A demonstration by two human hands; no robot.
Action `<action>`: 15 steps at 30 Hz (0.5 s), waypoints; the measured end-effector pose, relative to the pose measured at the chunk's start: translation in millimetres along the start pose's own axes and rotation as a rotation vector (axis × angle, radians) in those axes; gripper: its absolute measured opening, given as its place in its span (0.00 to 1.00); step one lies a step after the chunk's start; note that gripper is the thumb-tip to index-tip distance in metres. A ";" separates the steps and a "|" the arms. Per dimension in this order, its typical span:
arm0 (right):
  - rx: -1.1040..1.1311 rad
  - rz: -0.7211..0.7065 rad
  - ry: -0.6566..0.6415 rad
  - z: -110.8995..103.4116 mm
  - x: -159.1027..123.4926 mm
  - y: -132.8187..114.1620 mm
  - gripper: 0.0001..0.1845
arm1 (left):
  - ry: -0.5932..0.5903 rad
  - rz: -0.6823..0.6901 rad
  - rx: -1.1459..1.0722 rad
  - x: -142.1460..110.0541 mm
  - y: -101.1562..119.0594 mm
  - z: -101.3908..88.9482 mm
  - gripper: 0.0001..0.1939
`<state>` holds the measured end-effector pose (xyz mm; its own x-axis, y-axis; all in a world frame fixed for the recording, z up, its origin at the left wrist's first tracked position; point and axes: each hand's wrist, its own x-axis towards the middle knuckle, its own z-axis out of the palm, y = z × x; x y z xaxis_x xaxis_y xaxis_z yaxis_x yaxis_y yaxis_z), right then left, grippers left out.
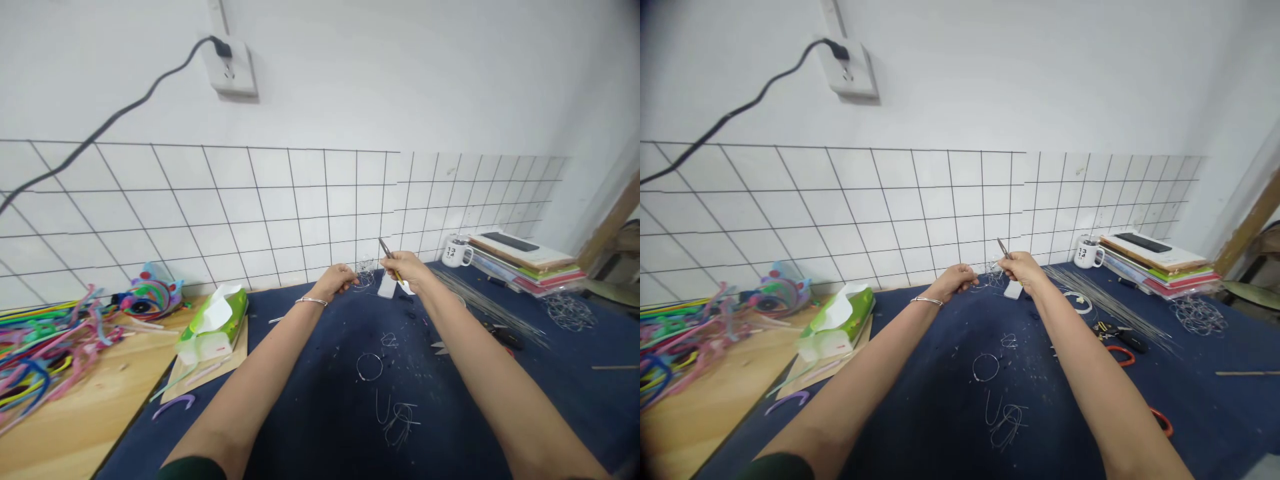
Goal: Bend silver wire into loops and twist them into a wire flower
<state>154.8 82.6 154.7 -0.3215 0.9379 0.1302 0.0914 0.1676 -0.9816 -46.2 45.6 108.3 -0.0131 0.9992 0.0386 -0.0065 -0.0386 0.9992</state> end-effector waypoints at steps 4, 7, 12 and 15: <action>0.062 -0.004 0.025 -2.3 0.3 12.3 0.10 | 0.007 -0.024 -0.103 15.5 12.1 -12.9 0.08; 0.108 -0.022 0.034 -4.8 -1.0 19.9 0.11 | 0.020 0.020 -0.155 23.4 41.5 -24.0 0.09; 0.226 -0.046 0.082 -5.9 -2.6 32.9 0.11 | 0.004 0.136 -0.320 17.3 86.7 -25.0 0.12; 0.301 -0.057 0.083 -4.9 -0.6 41.7 0.12 | -0.011 0.149 -0.380 11.2 88.4 -16.4 0.12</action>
<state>163.5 90.5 114.3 -0.2386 0.9534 0.1849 -0.2113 0.1349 -0.9681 -63.2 53.2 196.9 -0.0310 0.9823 0.1848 -0.3748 -0.1828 0.9089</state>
